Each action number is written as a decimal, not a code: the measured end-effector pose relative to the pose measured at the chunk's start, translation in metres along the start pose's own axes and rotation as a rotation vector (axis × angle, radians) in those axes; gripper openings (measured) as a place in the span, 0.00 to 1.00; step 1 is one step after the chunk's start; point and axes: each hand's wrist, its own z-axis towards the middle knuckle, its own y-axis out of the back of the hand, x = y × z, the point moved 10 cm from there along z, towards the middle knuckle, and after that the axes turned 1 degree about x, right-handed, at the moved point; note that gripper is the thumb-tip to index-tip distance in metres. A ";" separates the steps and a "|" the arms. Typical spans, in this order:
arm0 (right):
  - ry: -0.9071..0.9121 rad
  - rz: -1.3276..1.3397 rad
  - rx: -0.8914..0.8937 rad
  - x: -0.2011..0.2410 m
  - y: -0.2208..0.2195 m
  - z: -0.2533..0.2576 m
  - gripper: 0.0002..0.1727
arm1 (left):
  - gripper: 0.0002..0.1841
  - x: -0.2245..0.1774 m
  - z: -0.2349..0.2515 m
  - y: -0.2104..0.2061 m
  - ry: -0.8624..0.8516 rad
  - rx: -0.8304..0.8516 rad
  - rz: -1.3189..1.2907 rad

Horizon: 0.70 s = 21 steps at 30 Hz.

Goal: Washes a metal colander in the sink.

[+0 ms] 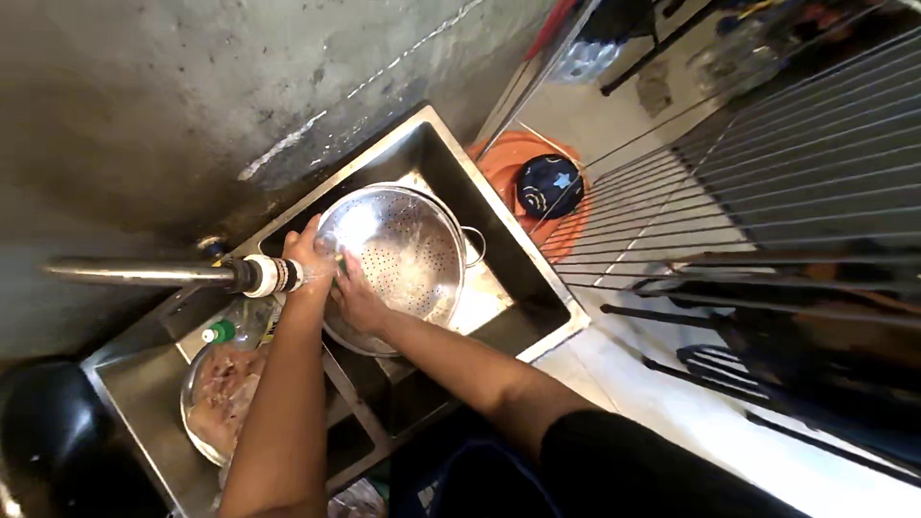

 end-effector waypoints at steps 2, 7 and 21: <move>0.168 -0.061 -0.232 0.010 0.037 0.040 0.37 | 0.24 0.001 -0.002 -0.002 0.036 0.017 -0.009; 0.149 -0.517 -0.358 -0.029 0.132 0.064 0.50 | 0.25 0.004 -0.019 0.004 -0.007 -0.046 -0.060; 0.025 0.078 0.608 0.059 0.033 -0.118 0.38 | 0.26 0.020 -0.069 0.013 0.246 -0.105 -0.198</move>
